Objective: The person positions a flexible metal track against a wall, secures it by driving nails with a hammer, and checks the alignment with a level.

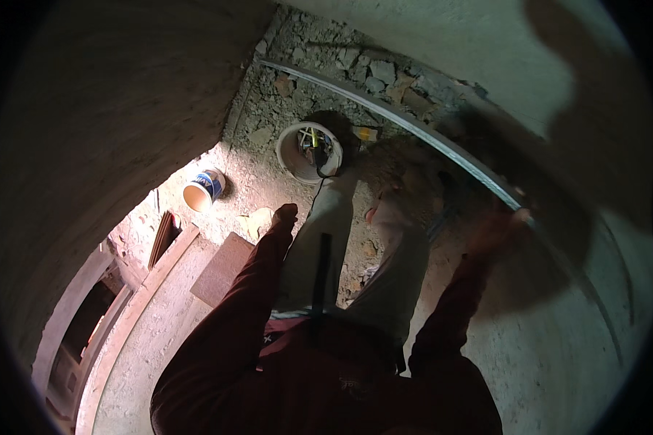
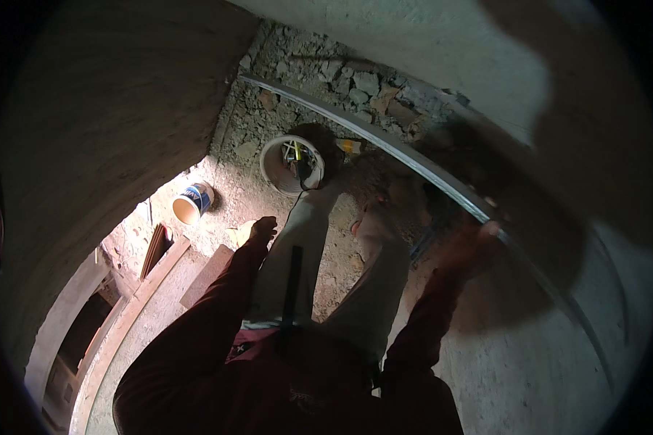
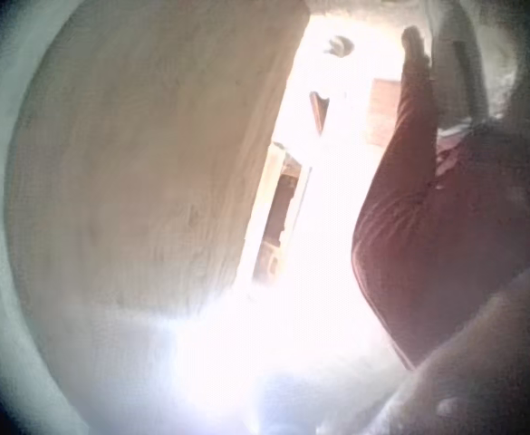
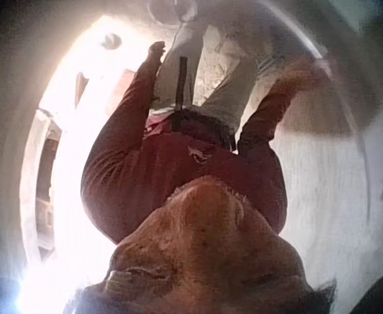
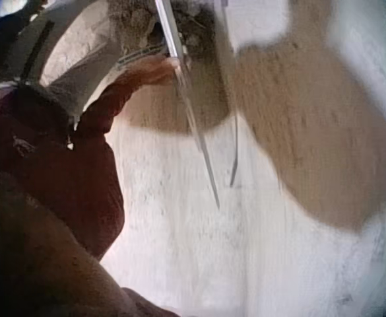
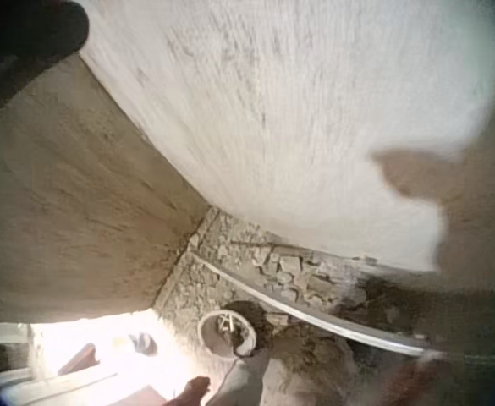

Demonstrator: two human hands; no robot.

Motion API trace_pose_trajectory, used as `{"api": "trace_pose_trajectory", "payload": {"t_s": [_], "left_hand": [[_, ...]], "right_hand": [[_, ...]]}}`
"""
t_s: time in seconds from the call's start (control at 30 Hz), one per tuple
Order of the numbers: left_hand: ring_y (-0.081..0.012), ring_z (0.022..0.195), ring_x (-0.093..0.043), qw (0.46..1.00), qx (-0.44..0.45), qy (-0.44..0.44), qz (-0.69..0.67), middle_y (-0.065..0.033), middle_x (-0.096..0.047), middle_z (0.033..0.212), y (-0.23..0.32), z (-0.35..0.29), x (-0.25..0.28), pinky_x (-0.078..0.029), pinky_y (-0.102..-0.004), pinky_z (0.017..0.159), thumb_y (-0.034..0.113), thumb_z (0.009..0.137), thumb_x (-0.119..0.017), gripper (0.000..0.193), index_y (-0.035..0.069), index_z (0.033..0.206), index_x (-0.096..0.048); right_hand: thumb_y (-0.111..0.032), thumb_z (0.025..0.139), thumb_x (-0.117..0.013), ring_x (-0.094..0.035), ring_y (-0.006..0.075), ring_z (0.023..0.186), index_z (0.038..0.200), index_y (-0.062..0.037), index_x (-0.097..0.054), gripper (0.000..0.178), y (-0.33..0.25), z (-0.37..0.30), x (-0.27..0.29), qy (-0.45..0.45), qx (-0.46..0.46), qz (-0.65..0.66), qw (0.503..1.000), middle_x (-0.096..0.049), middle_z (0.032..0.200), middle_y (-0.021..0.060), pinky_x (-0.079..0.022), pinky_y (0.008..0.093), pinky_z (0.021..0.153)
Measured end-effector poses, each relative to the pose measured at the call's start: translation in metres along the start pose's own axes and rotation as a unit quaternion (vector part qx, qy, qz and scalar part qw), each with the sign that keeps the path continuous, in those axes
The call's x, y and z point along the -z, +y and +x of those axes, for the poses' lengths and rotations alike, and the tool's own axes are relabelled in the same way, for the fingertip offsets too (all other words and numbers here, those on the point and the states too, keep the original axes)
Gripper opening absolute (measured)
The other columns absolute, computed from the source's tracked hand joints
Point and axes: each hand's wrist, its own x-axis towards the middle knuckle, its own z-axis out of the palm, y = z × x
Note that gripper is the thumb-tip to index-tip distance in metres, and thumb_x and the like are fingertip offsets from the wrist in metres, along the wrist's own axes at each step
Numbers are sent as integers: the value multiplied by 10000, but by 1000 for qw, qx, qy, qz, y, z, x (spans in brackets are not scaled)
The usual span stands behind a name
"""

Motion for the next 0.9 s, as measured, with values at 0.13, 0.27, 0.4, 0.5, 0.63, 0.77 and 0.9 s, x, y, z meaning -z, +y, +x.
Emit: {"api": "trace_pose_trajectory", "payload": {"t_s": [0.13,0.27,0.4,0.5,0.63,0.77,0.9], "left_hand": [[-155,678,-605,985,-130,97,64,-33,-646,818,-112,137,38,-471,-337,547,319,891,-666,270,119,1071,-688],[-146,679,-581,985,-11,174,-16,-16,-611,838,-52,185,-9,-488,-345,554,384,887,-720,469,145,1263,-571],[-146,724,-593,962,-47,172,-208,-7,-632,888,-10,195,-14,-510,-348,594,355,894,-727,485,164,1295,-531],[-266,1030,-650,954,-111,5,-278,-123,-597,1255,11,210,-12,-605,-452,791,215,866,-721,578,113,1384,-485],[-236,934,-670,930,-202,60,-302,-82,-653,1116,-5,235,-1,-604,-382,711,152,860,-710,506,124,1336,-544],[-106,620,-577,899,-305,92,-300,11,-618,799,-1,248,43,-490,-293,484,164,898,-653,119,147,1009,-613],[-117,538,-559,899,-301,69,-312,-1,-609,735,75,228,60,-481,-300,435,130,885,-678,129,129,994,-612]], "right_hand": [[-368,1039,-403,-449,350,1341,1416,29,-435,549,84,40,1,101,-96,73,988,-449,1475,192,-312,468,1182],[-396,1009,-437,-462,349,1323,1399,26,-456,575,116,76,21,-167,-5,330,929,-474,1443,203,-336,475,1163],[-426,946,-547,-522,357,1265,1355,41,-494,624,128,119,29,-174,105,147,968,-517,1379,237,-381,483,1137],[-406,931,-548,-527,372,1257,1339,55,-502,617,141,133,3,-289,69,293,909,-528,1356,253,-390,503,1131],[-386,930,-543,-532,376,1251,1305,69,-524,590,161,160,-23,-373,94,325,864,-540,1335,265,-416,531,1108],[-369,916,-636,-629,314,1099,1203,37,-596,499,175,187,-15,-224,316,133,912,-622,1207,198,-531,460,960],[-361,942,-630,-616,302,1123,1274,12,-550,506,184,168,10,-172,299,134,929,-612,1239,162,-512,432,983]]}}
